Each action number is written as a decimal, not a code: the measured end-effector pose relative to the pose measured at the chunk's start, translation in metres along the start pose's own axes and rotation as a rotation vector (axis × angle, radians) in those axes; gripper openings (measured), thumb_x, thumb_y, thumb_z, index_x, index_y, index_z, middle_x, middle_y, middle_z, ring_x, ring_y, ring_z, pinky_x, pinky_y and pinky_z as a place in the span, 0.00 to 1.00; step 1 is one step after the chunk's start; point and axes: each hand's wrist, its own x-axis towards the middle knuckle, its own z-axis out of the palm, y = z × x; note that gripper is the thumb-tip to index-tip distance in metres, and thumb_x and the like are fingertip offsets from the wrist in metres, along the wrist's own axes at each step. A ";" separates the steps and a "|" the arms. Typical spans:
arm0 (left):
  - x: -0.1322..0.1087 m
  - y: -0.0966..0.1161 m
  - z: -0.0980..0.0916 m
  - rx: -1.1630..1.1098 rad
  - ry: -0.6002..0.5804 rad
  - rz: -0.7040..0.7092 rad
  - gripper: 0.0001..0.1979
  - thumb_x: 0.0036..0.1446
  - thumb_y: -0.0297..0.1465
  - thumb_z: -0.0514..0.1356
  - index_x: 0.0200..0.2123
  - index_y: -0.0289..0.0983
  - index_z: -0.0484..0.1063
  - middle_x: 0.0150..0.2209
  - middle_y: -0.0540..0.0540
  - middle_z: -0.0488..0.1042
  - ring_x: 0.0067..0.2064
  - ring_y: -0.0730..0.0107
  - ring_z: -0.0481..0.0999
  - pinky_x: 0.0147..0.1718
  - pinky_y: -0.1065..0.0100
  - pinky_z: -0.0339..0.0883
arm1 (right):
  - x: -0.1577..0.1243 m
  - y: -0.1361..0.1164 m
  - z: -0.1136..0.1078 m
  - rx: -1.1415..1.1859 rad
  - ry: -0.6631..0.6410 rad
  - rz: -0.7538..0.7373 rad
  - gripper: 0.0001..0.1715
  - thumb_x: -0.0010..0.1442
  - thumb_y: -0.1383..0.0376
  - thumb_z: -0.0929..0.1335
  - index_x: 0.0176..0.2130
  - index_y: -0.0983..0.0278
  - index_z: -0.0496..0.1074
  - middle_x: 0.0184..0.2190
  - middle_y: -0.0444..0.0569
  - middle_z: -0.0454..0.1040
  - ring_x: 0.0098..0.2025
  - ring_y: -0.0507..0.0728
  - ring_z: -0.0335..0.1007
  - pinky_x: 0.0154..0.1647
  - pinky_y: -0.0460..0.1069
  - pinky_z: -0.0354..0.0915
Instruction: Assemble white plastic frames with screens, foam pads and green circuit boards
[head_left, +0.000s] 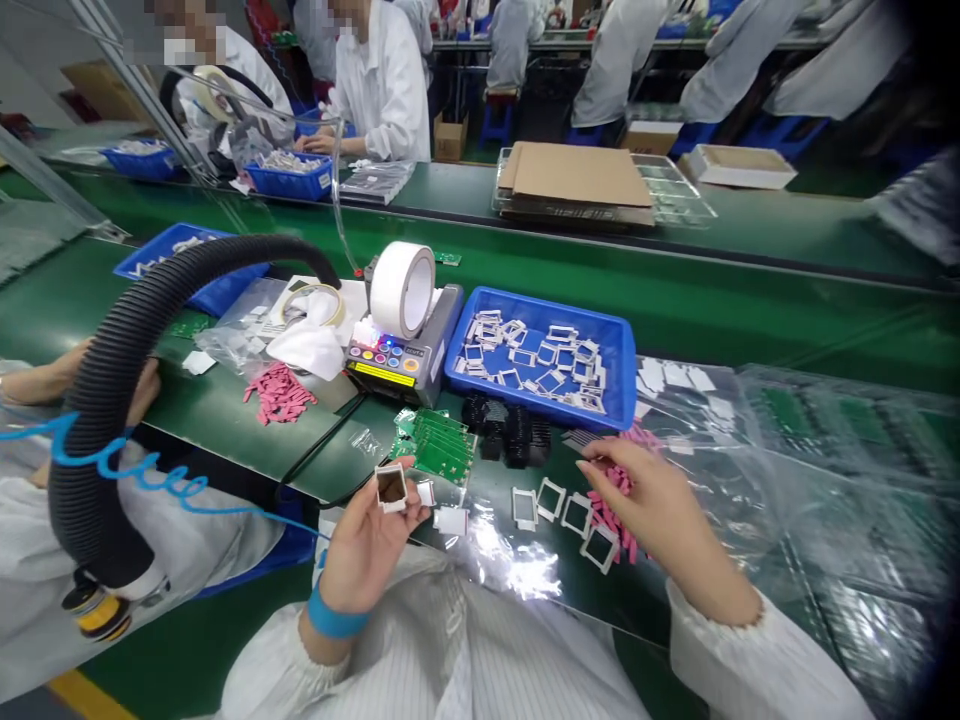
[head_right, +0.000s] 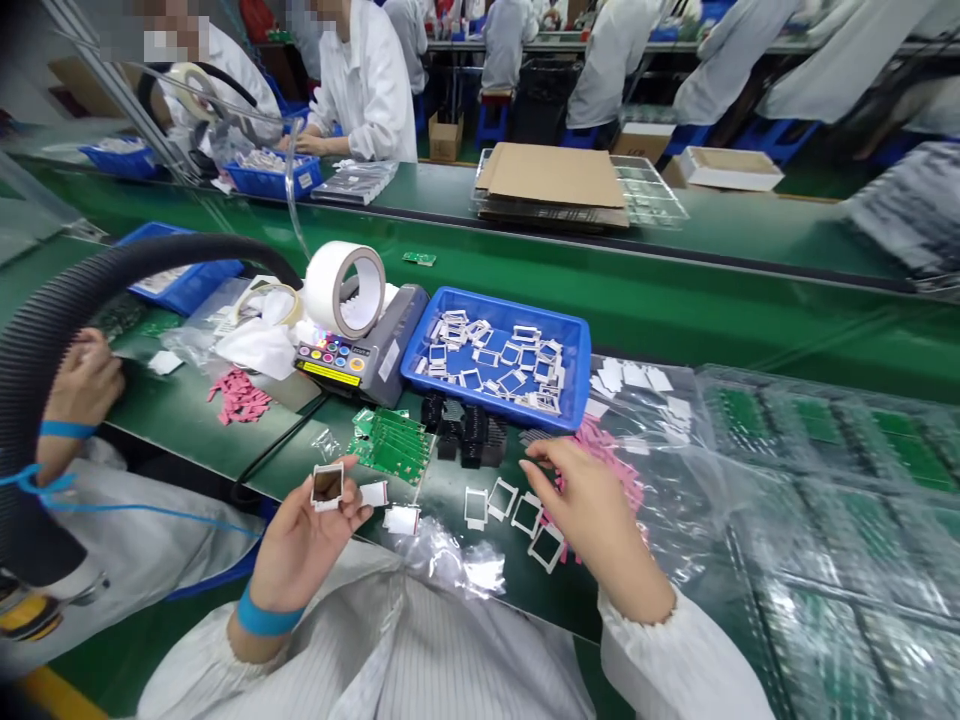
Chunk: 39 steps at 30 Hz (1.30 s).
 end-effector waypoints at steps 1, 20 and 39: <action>0.000 -0.001 0.001 0.005 -0.002 -0.007 0.15 0.56 0.36 0.57 0.42 0.36 0.76 0.27 0.48 0.72 0.30 0.72 0.68 0.36 0.65 0.68 | 0.000 0.006 0.002 -0.056 -0.028 0.023 0.13 0.58 0.56 0.62 0.33 0.59 0.72 0.31 0.46 0.77 0.32 0.58 0.73 0.30 0.50 0.65; -0.007 -0.006 0.008 0.152 -0.318 -0.130 0.19 0.48 0.42 0.66 0.41 0.37 0.76 0.33 0.44 0.78 0.38 0.67 0.75 0.41 0.65 0.67 | -0.005 0.016 0.016 -0.104 0.358 -0.072 0.15 0.63 0.58 0.62 0.37 0.62 0.74 0.36 0.50 0.77 0.38 0.59 0.73 0.33 0.52 0.66; -0.021 0.006 0.019 0.099 -0.485 -0.256 0.18 0.40 0.42 0.70 0.32 0.35 0.80 0.42 0.40 0.77 0.43 0.57 0.76 0.52 0.54 0.63 | 0.008 -0.117 0.003 0.509 -0.208 -0.598 0.06 0.60 0.64 0.67 0.40 0.61 0.71 0.34 0.46 0.74 0.37 0.54 0.68 0.36 0.50 0.67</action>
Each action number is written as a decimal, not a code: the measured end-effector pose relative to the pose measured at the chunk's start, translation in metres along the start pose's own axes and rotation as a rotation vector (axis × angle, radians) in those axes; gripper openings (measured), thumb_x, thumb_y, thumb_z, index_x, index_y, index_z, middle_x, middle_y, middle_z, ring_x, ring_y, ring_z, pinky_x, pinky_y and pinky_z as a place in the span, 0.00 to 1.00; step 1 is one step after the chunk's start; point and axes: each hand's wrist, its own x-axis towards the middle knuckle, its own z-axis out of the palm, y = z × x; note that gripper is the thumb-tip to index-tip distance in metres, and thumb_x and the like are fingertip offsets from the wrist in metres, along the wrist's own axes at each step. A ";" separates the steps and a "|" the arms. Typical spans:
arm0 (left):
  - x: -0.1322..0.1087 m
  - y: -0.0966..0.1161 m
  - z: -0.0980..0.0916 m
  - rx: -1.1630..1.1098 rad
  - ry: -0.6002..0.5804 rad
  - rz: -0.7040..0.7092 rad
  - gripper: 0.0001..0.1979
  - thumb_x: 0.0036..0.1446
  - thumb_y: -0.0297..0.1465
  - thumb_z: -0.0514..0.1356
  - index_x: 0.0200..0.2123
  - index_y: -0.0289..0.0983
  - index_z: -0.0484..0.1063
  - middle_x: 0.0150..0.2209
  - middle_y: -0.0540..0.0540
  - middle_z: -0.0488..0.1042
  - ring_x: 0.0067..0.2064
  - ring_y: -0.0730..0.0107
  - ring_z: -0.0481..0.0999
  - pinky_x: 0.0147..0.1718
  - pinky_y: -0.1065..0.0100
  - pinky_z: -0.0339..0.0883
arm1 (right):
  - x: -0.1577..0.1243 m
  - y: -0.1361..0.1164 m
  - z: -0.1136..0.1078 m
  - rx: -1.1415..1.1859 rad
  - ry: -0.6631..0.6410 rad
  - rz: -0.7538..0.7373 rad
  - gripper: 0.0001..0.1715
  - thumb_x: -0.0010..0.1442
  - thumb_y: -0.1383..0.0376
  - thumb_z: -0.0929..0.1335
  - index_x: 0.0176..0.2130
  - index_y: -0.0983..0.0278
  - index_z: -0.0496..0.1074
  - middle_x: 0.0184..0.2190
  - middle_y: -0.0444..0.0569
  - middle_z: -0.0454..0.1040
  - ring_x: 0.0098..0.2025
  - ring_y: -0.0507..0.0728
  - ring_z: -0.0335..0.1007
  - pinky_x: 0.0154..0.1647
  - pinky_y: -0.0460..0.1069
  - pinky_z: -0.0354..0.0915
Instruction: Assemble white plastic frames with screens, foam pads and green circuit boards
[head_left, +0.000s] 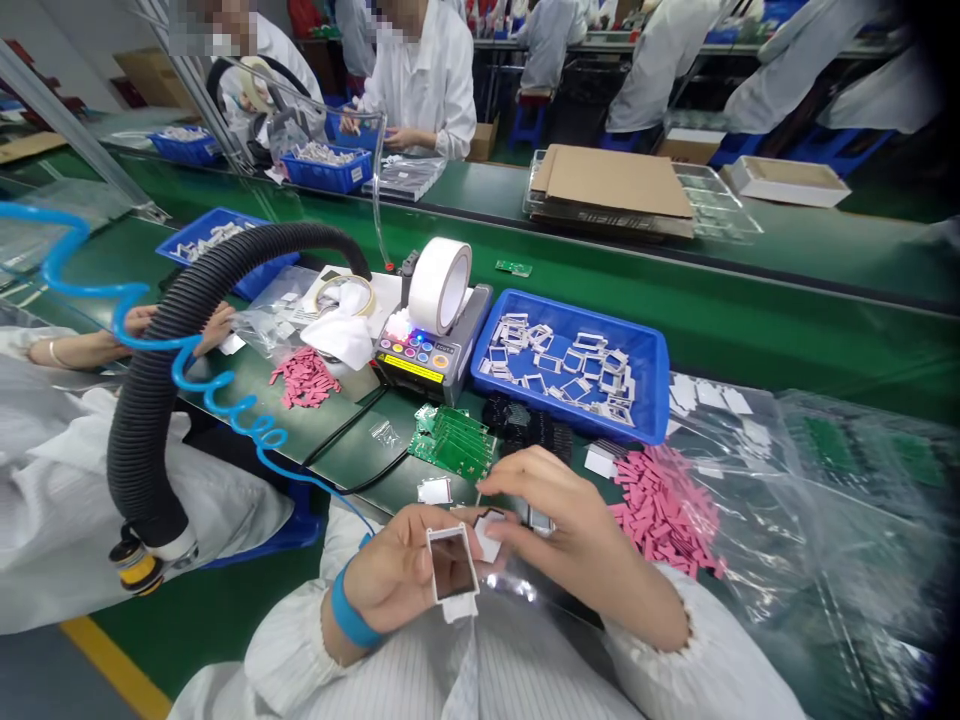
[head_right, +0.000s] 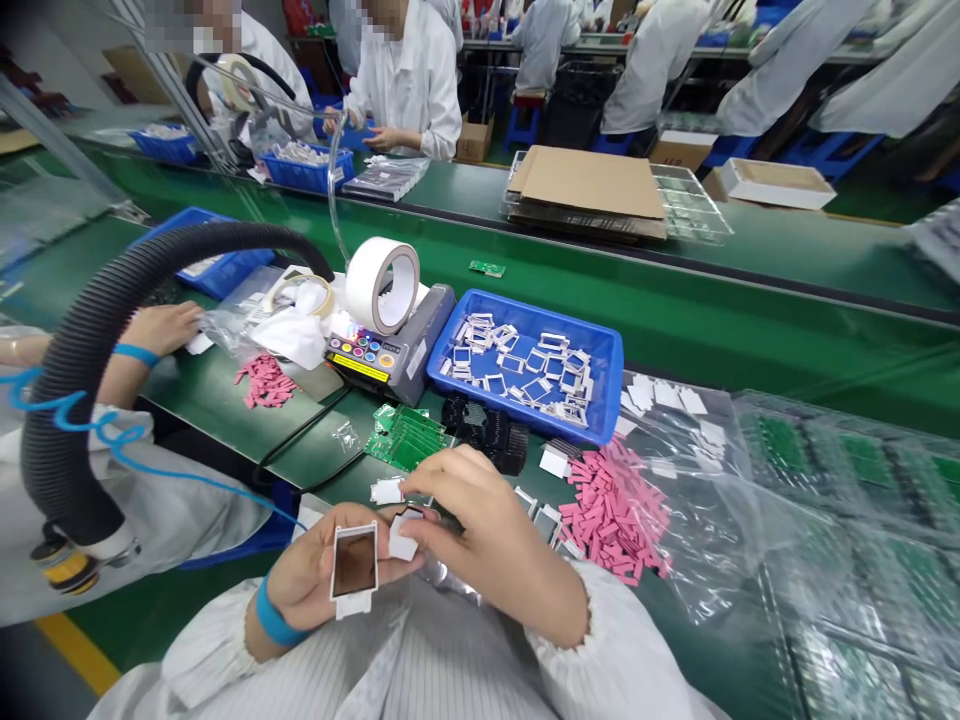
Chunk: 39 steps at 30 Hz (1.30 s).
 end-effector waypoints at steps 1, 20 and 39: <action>0.001 -0.001 0.000 0.001 0.011 0.035 0.18 0.40 0.42 0.69 0.32 0.36 0.80 0.44 0.40 0.76 0.45 0.56 0.76 0.52 0.54 0.63 | -0.001 -0.001 0.005 -0.037 0.097 0.001 0.06 0.60 0.65 0.67 0.40 0.61 0.71 0.33 0.47 0.74 0.36 0.54 0.69 0.36 0.51 0.67; 0.011 -0.004 -0.008 0.014 0.235 0.220 0.20 0.39 0.43 0.70 0.35 0.38 0.79 0.47 0.40 0.75 0.48 0.54 0.74 0.51 0.54 0.64 | -0.013 -0.011 0.022 -0.014 0.290 0.149 0.08 0.61 0.68 0.62 0.30 0.61 0.66 0.38 0.50 0.68 0.40 0.56 0.68 0.37 0.50 0.67; 0.009 -0.005 0.003 -0.173 -0.131 -0.137 0.18 0.38 0.43 0.70 0.30 0.36 0.79 0.42 0.40 0.78 0.41 0.59 0.79 0.43 0.59 0.70 | -0.027 0.016 0.013 0.633 -0.101 0.142 0.20 0.61 0.51 0.64 0.50 0.56 0.70 0.51 0.51 0.68 0.54 0.57 0.65 0.53 0.56 0.63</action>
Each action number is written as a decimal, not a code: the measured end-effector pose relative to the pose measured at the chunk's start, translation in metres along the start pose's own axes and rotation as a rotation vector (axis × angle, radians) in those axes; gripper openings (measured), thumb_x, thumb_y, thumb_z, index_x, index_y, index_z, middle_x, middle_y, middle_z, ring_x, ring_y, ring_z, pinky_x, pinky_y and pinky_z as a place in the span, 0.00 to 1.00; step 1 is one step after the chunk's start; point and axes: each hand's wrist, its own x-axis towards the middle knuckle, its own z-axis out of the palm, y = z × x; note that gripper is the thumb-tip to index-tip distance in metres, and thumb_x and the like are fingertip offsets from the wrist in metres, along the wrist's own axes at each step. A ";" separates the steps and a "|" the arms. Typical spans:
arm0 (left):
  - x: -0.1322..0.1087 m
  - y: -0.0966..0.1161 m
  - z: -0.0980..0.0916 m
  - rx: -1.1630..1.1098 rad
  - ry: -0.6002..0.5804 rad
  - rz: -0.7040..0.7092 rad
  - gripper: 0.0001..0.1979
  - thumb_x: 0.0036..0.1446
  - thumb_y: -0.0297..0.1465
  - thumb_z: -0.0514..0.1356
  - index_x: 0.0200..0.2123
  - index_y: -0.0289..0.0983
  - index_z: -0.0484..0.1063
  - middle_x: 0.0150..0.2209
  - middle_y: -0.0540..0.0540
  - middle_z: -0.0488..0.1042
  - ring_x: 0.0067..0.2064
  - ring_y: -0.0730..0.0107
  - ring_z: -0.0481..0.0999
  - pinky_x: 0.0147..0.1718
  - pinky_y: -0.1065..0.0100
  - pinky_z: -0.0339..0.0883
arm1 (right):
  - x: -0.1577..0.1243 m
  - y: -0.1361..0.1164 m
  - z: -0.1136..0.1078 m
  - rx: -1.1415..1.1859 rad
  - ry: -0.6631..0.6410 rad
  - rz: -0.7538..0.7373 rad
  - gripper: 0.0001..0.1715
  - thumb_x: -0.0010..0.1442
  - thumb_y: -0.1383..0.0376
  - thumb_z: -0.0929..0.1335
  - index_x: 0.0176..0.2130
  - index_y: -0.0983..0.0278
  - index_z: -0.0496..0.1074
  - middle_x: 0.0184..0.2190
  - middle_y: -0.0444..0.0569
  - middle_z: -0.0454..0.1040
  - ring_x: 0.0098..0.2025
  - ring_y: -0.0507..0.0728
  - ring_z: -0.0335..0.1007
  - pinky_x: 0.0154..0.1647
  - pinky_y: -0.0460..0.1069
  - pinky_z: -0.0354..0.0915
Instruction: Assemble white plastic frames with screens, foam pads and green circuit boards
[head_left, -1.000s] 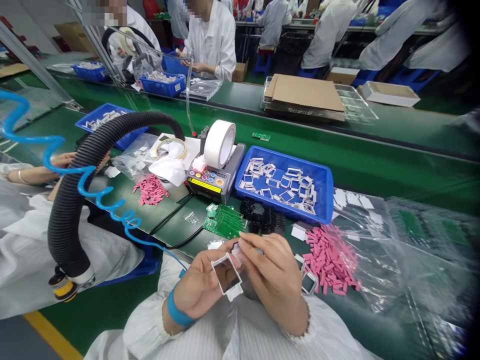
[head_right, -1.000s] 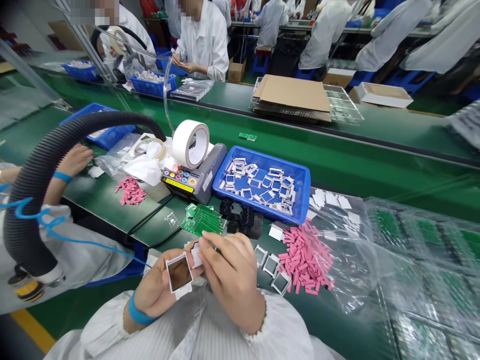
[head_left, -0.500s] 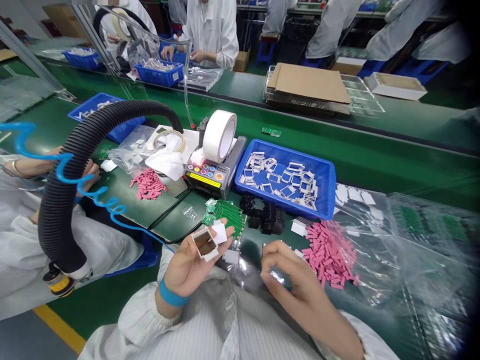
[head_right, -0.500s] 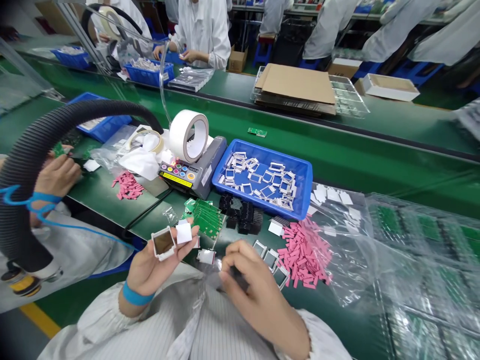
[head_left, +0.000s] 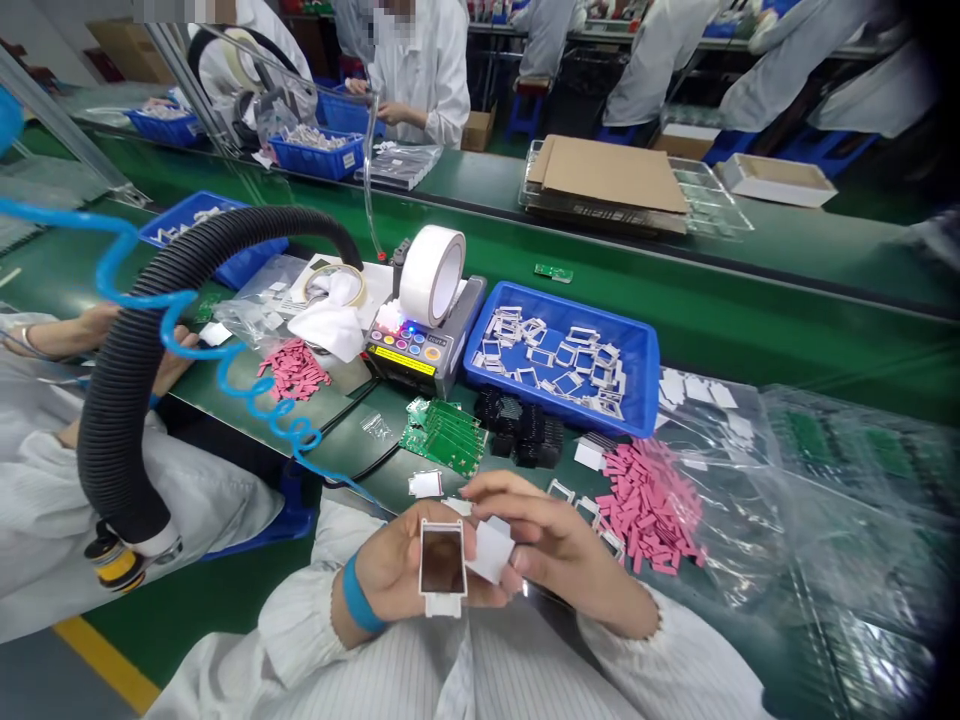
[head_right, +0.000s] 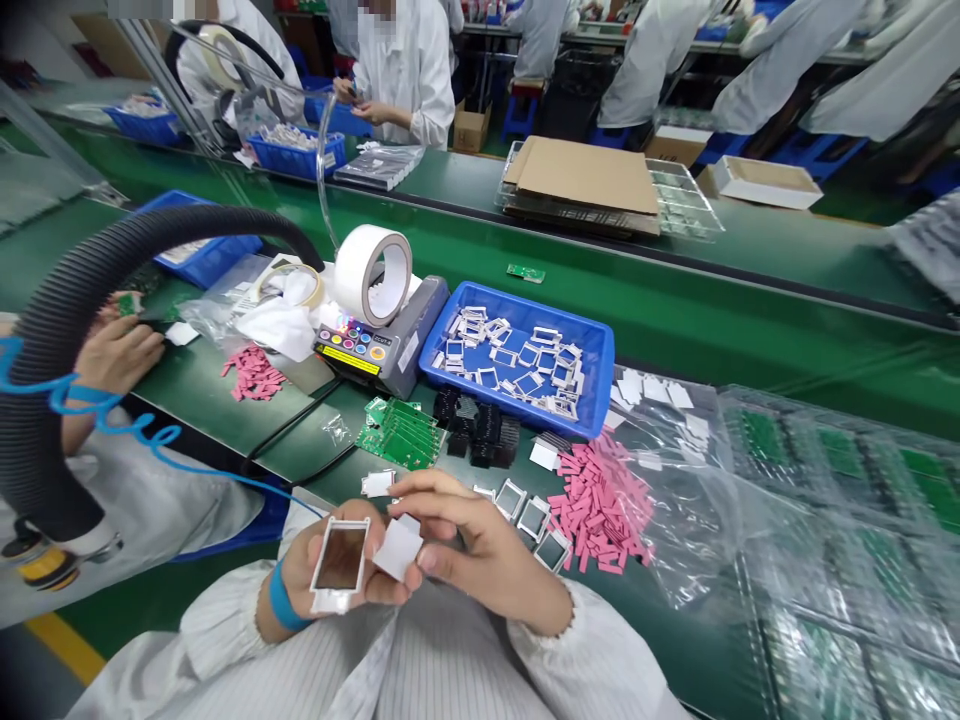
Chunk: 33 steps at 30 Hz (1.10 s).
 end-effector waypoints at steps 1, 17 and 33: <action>0.001 0.000 0.001 -0.018 -0.023 -0.013 0.18 0.38 0.42 0.70 0.31 0.36 0.79 0.42 0.40 0.79 0.40 0.59 0.79 0.42 0.60 0.71 | 0.003 0.001 0.002 0.075 -0.034 0.005 0.20 0.60 0.50 0.65 0.48 0.56 0.71 0.51 0.51 0.69 0.54 0.58 0.66 0.54 0.57 0.63; 0.003 -0.007 -0.013 0.036 0.007 -0.077 0.19 0.44 0.41 0.68 0.29 0.28 0.77 0.25 0.44 0.75 0.26 0.70 0.74 0.29 0.69 0.67 | 0.010 -0.040 -0.005 -0.633 -0.042 -0.522 0.09 0.61 0.64 0.67 0.42 0.64 0.72 0.40 0.51 0.75 0.42 0.55 0.62 0.45 0.54 0.62; -0.002 -0.017 -0.019 0.105 -0.020 -0.027 0.19 0.46 0.39 0.67 0.39 0.31 0.77 0.30 0.44 0.78 0.32 0.71 0.76 0.33 0.71 0.66 | -0.007 -0.028 -0.009 -0.716 -0.043 -0.538 0.20 0.66 0.55 0.58 0.39 0.62 0.74 0.49 0.49 0.75 0.52 0.56 0.64 0.49 0.55 0.62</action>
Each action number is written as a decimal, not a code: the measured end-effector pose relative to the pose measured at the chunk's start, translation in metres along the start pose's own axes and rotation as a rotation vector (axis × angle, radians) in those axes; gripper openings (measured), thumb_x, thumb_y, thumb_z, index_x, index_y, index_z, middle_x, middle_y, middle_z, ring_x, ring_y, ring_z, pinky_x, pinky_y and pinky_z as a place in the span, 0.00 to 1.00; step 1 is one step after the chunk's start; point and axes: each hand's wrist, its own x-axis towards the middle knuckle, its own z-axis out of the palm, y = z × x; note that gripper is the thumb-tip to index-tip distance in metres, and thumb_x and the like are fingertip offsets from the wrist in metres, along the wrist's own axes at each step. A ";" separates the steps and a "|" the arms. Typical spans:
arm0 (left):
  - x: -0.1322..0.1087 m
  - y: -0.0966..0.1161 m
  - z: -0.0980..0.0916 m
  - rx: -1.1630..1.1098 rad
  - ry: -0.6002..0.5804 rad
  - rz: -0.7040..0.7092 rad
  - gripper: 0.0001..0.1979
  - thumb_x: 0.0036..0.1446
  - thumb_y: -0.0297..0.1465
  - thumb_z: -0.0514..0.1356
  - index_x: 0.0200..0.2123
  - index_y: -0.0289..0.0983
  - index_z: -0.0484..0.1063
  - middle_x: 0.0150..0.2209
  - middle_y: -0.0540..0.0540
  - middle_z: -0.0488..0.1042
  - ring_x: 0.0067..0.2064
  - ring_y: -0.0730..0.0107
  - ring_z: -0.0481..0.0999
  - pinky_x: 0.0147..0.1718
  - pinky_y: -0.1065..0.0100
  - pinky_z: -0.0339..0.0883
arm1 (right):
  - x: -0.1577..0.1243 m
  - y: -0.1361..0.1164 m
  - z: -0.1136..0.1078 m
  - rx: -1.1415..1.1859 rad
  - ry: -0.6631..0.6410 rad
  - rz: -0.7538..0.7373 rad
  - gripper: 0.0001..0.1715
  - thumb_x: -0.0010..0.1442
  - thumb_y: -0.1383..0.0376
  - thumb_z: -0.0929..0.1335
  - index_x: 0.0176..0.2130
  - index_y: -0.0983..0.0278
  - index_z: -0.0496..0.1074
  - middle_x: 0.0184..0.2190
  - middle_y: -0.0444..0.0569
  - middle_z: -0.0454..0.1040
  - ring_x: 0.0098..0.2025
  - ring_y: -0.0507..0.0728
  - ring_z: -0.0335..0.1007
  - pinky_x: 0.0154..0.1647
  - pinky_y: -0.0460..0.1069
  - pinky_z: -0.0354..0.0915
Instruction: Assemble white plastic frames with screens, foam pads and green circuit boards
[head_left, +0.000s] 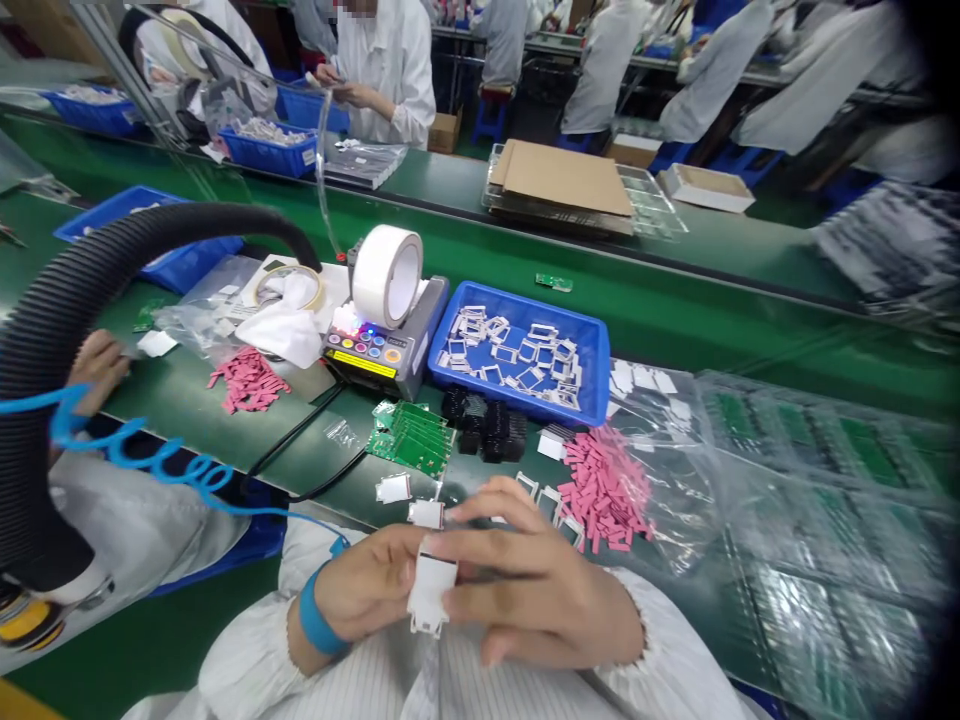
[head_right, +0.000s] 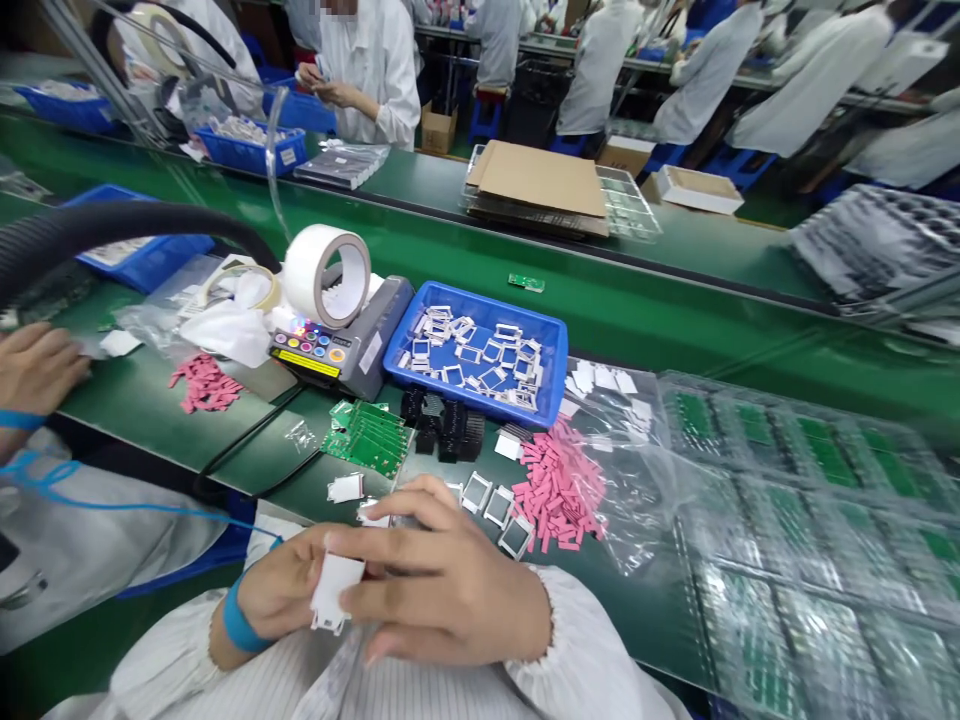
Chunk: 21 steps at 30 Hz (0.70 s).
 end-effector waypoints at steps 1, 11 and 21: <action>-0.001 0.000 -0.002 0.008 -0.018 0.013 0.20 0.47 0.39 0.67 0.41 0.32 0.77 0.31 0.43 0.78 0.33 0.70 0.76 0.35 0.68 0.67 | -0.012 0.004 -0.005 -0.013 0.023 0.072 0.20 0.67 0.56 0.58 0.40 0.62 0.74 0.47 0.49 0.76 0.50 0.55 0.67 0.48 0.54 0.63; 0.008 -0.006 -0.008 0.027 -0.043 0.039 0.20 0.51 0.38 0.64 0.46 0.34 0.75 0.33 0.42 0.79 0.36 0.67 0.76 0.41 0.63 0.66 | -0.134 0.072 -0.024 -0.641 -0.115 0.752 0.13 0.62 0.60 0.64 0.32 0.60 0.76 0.31 0.49 0.77 0.32 0.59 0.70 0.34 0.54 0.57; 0.009 -0.008 -0.006 0.034 -0.012 0.078 0.21 0.49 0.40 0.65 0.43 0.33 0.76 0.31 0.41 0.79 0.32 0.68 0.76 0.38 0.64 0.66 | -0.130 0.073 -0.030 -0.636 -0.263 0.741 0.11 0.59 0.64 0.65 0.25 0.61 0.70 0.27 0.45 0.74 0.31 0.56 0.69 0.33 0.52 0.57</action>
